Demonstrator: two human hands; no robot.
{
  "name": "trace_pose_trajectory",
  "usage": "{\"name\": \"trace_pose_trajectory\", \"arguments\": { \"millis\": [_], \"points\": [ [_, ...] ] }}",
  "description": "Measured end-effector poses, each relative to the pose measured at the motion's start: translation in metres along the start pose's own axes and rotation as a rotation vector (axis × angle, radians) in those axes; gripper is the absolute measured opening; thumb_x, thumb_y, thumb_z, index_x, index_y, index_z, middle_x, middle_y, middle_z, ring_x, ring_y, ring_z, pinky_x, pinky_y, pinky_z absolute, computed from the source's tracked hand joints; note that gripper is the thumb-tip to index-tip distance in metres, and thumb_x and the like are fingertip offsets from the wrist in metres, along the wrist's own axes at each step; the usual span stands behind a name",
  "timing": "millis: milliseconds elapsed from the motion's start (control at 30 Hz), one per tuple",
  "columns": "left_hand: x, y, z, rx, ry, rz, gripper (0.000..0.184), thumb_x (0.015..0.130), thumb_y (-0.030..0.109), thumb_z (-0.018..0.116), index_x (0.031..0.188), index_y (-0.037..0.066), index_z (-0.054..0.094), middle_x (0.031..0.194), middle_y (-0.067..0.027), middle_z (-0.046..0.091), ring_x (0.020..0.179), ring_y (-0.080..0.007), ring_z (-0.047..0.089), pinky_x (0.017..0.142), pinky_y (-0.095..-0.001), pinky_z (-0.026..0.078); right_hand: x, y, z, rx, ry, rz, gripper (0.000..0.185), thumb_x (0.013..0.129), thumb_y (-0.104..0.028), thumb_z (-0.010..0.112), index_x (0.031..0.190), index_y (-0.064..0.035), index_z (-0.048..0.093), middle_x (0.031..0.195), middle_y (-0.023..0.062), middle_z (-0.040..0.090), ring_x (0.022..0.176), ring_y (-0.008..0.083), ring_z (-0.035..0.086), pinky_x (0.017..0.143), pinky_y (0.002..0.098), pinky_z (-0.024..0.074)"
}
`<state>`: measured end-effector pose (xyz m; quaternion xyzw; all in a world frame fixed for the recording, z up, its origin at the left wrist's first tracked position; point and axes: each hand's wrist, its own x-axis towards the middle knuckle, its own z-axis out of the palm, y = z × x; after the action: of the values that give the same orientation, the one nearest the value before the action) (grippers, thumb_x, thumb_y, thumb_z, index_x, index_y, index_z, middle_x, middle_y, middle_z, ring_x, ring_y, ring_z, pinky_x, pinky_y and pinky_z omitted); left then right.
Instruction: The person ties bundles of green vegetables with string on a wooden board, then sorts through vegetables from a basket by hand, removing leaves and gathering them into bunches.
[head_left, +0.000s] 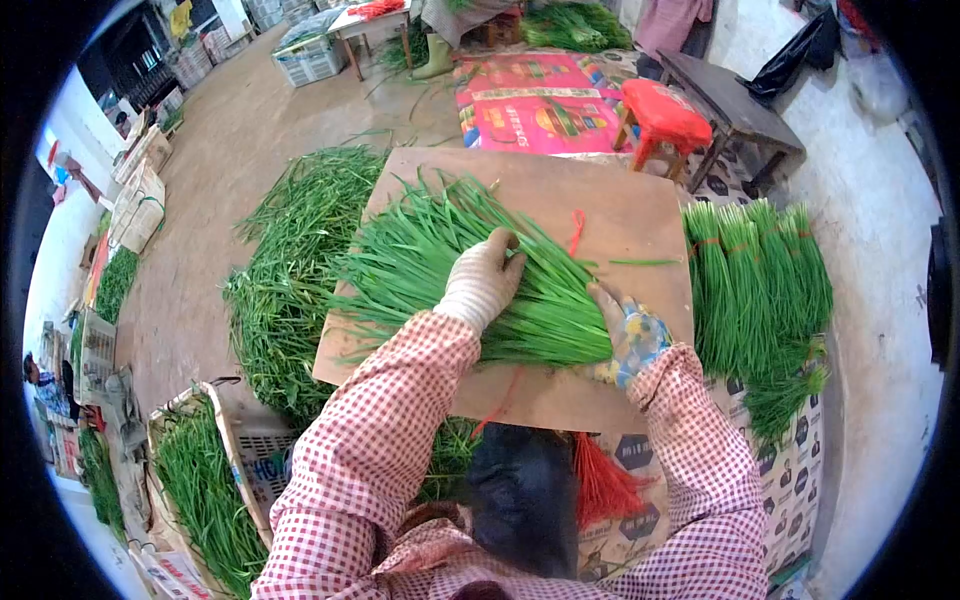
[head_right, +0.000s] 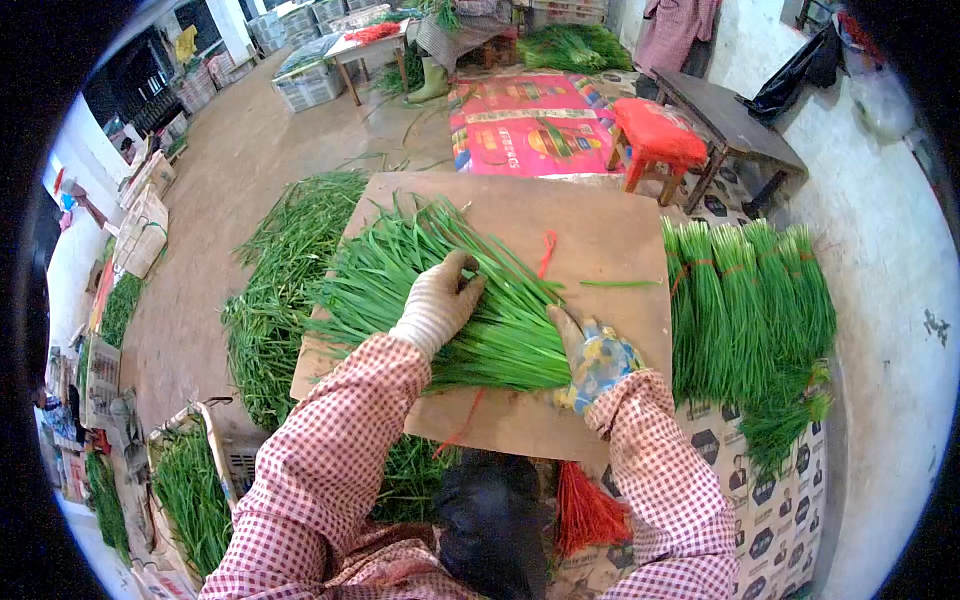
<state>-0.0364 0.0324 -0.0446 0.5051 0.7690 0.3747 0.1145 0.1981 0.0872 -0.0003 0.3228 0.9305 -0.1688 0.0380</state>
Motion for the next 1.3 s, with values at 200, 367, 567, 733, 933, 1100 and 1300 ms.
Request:
{"name": "trace_pose_trajectory", "arguments": {
  "millis": [200,367,567,733,933,1100,1300],
  "points": [
    [0.016,0.007,-0.001,0.225,-0.221,0.111,0.029,0.084,0.020,0.061,0.112,0.014,0.058,0.089,-0.0200,0.065,0.086,-0.0376,0.062,0.075,-0.0443,0.050,0.002,0.006,0.002,-0.014,-0.006,-0.020,0.104,0.063,-0.038,0.081,0.145,-0.0089,0.025,0.141,0.0181,0.037,0.125,0.0374,0.043,0.106,0.0430,0.0359],
    [0.026,0.018,-0.008,0.325,-0.362,0.085,0.026,0.085,0.020,0.058,0.110,0.014,0.063,0.095,-0.0172,0.065,0.093,-0.0354,0.062,0.081,-0.0413,0.050,-0.001,-0.003,-0.010,0.024,-0.044,0.011,0.105,0.061,-0.039,0.082,0.144,-0.0072,0.027,0.137,0.0220,0.041,0.125,0.0383,0.042,0.107,0.0423,0.0346],
    [0.032,0.006,-0.007,0.220,-0.439,0.096,0.030,0.086,0.023,0.061,0.114,0.012,0.062,0.099,-0.0173,0.067,0.095,-0.0305,0.064,0.084,-0.0375,0.050,0.001,0.006,0.001,0.023,0.023,-0.069,0.104,0.062,-0.039,0.081,0.144,-0.0077,0.027,0.135,0.0226,0.043,0.125,0.0383,0.043,0.107,0.0422,0.0348],
    [0.033,0.037,-0.011,0.530,-0.557,0.138,0.032,0.086,0.023,0.058,0.116,0.014,0.061,0.101,-0.0169,0.065,0.097,-0.0354,0.062,0.082,-0.0436,0.050,0.001,0.003,0.002,-0.016,0.027,-0.040,0.102,0.062,-0.040,0.082,0.143,-0.0090,0.029,0.132,0.0231,0.045,0.122,0.0400,0.045,0.104,0.0450,0.0380],
    [0.021,0.036,-0.004,0.563,-0.481,0.173,0.022,0.085,0.019,0.055,0.101,0.004,0.060,0.094,-0.0194,0.065,0.090,-0.0356,0.064,0.075,-0.0439,0.052,0.008,0.003,-0.002,0.005,-0.116,0.024,0.099,0.066,-0.041,0.080,0.144,-0.0093,0.028,0.136,0.0207,0.044,0.125,0.0376,0.044,0.106,0.0431,0.0362],
    [0.027,-0.026,0.000,0.148,0.071,-0.048,0.023,0.083,0.023,0.060,0.098,0.005,0.062,0.088,-0.0190,0.066,0.080,-0.0351,0.064,0.072,-0.0407,0.051,0.008,0.002,-0.003,0.040,-0.095,0.010,0.098,0.067,-0.037,0.080,0.145,-0.0096,0.027,0.133,0.0222,0.047,0.124,0.0383,0.045,0.106,0.0420,0.0368],
    [0.069,-0.267,-0.229,0.101,0.679,0.007,0.017,0.080,0.020,0.066,0.078,0.003,0.064,0.070,-0.0162,0.063,0.062,-0.0272,0.059,0.061,-0.0392,0.047,0.010,0.007,0.001,0.090,-0.118,0.030,0.101,0.064,-0.037,0.081,0.145,-0.0097,0.027,0.131,0.0238,0.048,0.123,0.0388,0.046,0.105,0.0414,0.0375]
  ]
}}
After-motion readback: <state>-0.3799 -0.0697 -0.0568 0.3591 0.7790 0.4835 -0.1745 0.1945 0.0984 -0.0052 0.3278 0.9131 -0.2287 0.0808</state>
